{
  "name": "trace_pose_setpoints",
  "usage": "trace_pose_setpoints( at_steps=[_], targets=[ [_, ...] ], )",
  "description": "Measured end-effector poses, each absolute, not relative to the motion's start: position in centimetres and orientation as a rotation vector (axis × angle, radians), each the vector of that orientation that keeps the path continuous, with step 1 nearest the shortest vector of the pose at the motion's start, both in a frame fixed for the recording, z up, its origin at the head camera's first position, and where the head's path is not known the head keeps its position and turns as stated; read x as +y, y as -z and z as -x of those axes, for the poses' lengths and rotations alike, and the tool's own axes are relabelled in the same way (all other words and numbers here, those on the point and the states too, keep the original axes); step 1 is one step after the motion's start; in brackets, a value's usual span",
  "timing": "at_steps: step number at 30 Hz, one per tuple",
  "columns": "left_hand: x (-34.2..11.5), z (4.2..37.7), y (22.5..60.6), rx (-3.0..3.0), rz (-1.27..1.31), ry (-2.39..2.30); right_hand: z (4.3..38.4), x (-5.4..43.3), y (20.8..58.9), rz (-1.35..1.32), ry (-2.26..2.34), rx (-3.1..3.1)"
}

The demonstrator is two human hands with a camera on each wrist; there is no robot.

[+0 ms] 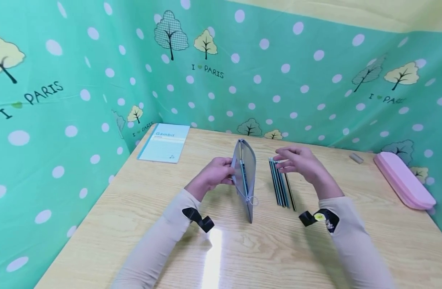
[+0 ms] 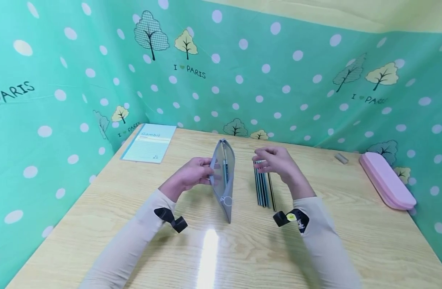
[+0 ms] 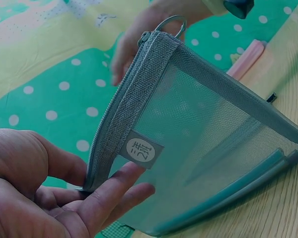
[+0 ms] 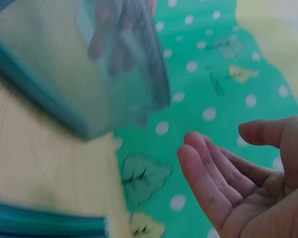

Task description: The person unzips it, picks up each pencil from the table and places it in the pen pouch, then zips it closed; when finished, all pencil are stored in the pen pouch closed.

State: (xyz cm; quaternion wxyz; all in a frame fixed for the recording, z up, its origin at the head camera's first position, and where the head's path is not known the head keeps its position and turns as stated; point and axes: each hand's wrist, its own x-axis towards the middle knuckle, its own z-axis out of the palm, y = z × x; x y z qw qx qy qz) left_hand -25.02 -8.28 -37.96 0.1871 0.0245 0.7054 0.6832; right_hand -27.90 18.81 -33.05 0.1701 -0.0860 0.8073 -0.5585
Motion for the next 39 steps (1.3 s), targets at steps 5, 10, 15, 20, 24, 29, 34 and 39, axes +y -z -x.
trace_pose_setpoints(
  at_steps=[5,10,15,20,24,29,34,39],
  targets=[
    [-8.7,25.0,38.1,1.978,-0.053,-1.928,28.4,20.8,34.6,0.230,1.511,2.231],
    [-8.9,24.9,37.9,1.974,-0.060,-1.932,29.2,22.2,36.1,0.149,1.446,2.217],
    [-9.0,24.9,37.9,1.969,-0.052,-1.938,30.1,23.3,37.3,0.070,1.426,2.196],
    [-8.9,25.0,38.0,1.965,-0.040,-1.938,30.9,24.1,38.7,0.014,1.410,2.171],
    [-8.7,25.0,38.0,1.968,-0.036,-1.934,31.3,24.6,39.4,-0.033,1.428,2.145],
    [-8.5,25.0,38.1,1.953,-0.044,-1.936,31.8,24.9,40.0,-0.070,1.409,2.134],
    [-8.4,25.2,38.1,1.949,-0.054,-1.936,32.1,24.5,40.2,-0.108,1.385,2.161],
    [-8.3,25.3,38.1,1.956,-0.062,-1.927,32.1,24.0,40.7,-0.171,1.389,2.212]
  ],
)
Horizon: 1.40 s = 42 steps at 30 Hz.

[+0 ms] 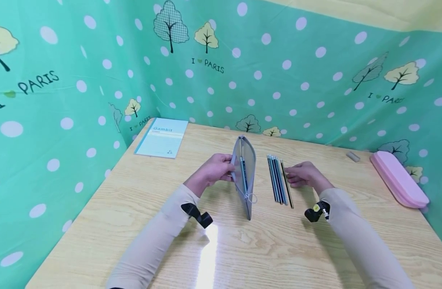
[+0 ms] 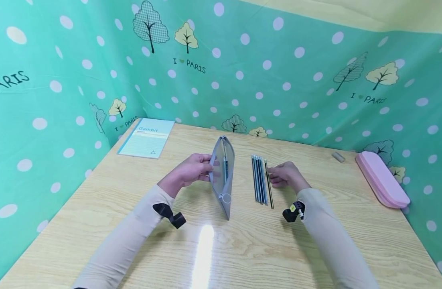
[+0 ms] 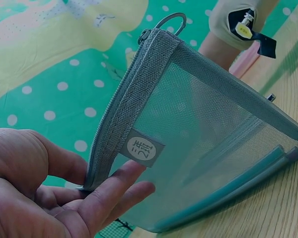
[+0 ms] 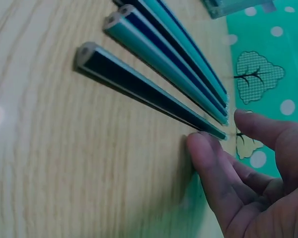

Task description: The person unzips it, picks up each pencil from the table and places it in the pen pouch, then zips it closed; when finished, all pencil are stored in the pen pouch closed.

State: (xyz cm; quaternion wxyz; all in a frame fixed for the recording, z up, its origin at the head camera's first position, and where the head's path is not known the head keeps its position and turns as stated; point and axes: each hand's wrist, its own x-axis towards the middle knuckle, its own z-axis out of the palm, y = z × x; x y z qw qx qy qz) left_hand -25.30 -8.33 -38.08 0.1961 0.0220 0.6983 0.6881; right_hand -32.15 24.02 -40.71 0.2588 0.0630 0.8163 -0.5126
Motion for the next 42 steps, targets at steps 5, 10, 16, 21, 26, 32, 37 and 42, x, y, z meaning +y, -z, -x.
trace_pose_setpoints(
  at_steps=[5,10,16,21,26,32,37,42],
  targets=[
    [-8.3,25.3,38.0,1.956,-0.060,-1.919,32.2,23.8,41.5,-0.196,1.377,2.312],
    [-8.3,25.3,37.8,1.966,-0.056,-1.911,32.3,23.6,41.9,-0.210,1.306,2.427],
    [-8.4,25.3,37.7,1.962,-0.041,-1.912,32.4,23.1,41.9,-0.221,1.241,2.501],
    [-8.3,25.3,37.9,1.955,-0.035,-1.918,32.3,23.5,41.8,-0.180,1.268,2.436],
    [-8.4,25.4,38.0,1.960,-0.036,-1.911,32.1,25.0,41.2,-0.136,1.434,2.245],
    [-8.4,25.3,37.8,1.969,-0.036,-1.906,31.6,25.9,40.1,-0.076,1.528,2.136],
    [-8.3,25.2,37.9,1.961,-0.024,-1.911,30.8,25.5,39.9,-0.034,1.587,2.153],
    [-8.4,25.3,37.9,1.974,-0.030,-1.907,30.1,25.1,39.6,-0.007,1.664,2.175]
  ],
)
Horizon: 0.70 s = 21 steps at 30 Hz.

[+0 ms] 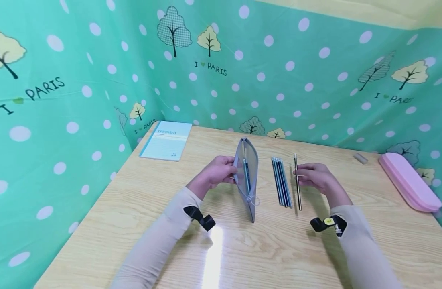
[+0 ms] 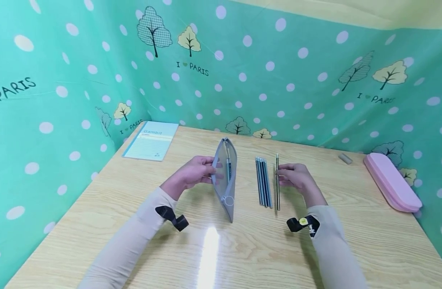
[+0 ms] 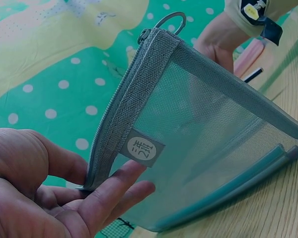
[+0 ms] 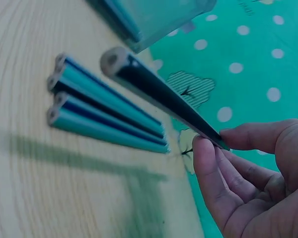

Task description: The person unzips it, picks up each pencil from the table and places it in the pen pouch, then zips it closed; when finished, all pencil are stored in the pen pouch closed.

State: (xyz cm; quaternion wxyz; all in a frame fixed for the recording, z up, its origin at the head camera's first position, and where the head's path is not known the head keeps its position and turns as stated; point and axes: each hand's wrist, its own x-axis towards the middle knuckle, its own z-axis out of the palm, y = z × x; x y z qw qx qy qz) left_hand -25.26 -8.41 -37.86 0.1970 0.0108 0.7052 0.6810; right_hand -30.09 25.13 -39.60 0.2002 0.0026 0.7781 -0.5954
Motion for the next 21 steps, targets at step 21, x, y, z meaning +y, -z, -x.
trace_pose_setpoints(
  at_steps=[21],
  targets=[
    [-8.1,25.4,37.9,1.978,-0.045,-1.897,28.6,24.9,38.9,0.114,1.914,2.000]
  ],
)
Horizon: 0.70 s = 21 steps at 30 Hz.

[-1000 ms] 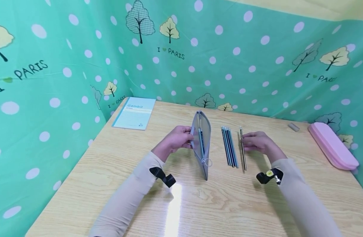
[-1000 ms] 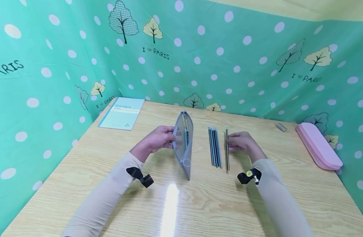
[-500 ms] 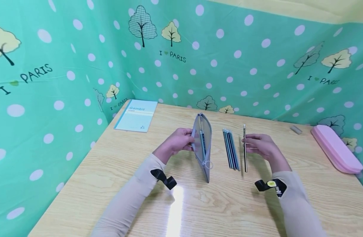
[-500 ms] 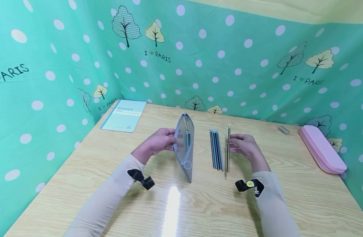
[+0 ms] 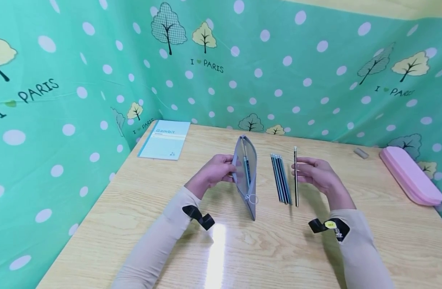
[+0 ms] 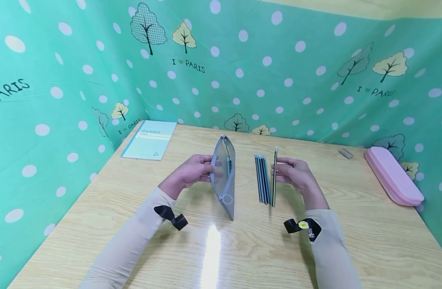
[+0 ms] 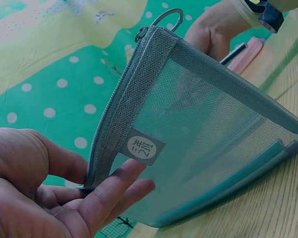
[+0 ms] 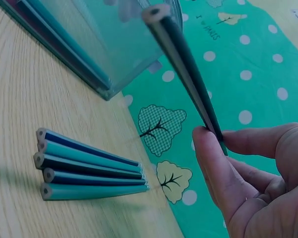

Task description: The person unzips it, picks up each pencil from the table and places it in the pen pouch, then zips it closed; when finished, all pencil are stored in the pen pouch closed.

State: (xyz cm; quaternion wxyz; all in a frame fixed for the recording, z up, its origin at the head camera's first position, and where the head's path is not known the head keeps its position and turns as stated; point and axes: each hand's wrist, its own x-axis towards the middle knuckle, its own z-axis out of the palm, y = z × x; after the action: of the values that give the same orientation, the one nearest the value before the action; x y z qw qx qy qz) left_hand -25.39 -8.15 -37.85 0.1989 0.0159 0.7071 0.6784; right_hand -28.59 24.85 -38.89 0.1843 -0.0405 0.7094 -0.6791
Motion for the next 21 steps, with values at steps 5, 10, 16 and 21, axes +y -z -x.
trace_pose_setpoints(
  at_steps=[5,10,16,21],
  targets=[
    [-7.9,25.4,37.8,1.981,-0.052,-1.895,28.3,24.7,38.4,0.093,1.947,1.983],
    [-7.8,25.4,37.9,1.965,-0.043,-1.899,28.0,24.5,38.2,0.086,1.953,1.997],
    [-8.1,25.4,38.2,1.953,-0.053,-1.896,27.8,24.1,37.9,0.096,1.940,2.022],
    [-8.2,25.4,38.1,1.957,-0.054,-1.893,27.7,24.0,37.3,0.101,1.942,2.039]
  ],
)
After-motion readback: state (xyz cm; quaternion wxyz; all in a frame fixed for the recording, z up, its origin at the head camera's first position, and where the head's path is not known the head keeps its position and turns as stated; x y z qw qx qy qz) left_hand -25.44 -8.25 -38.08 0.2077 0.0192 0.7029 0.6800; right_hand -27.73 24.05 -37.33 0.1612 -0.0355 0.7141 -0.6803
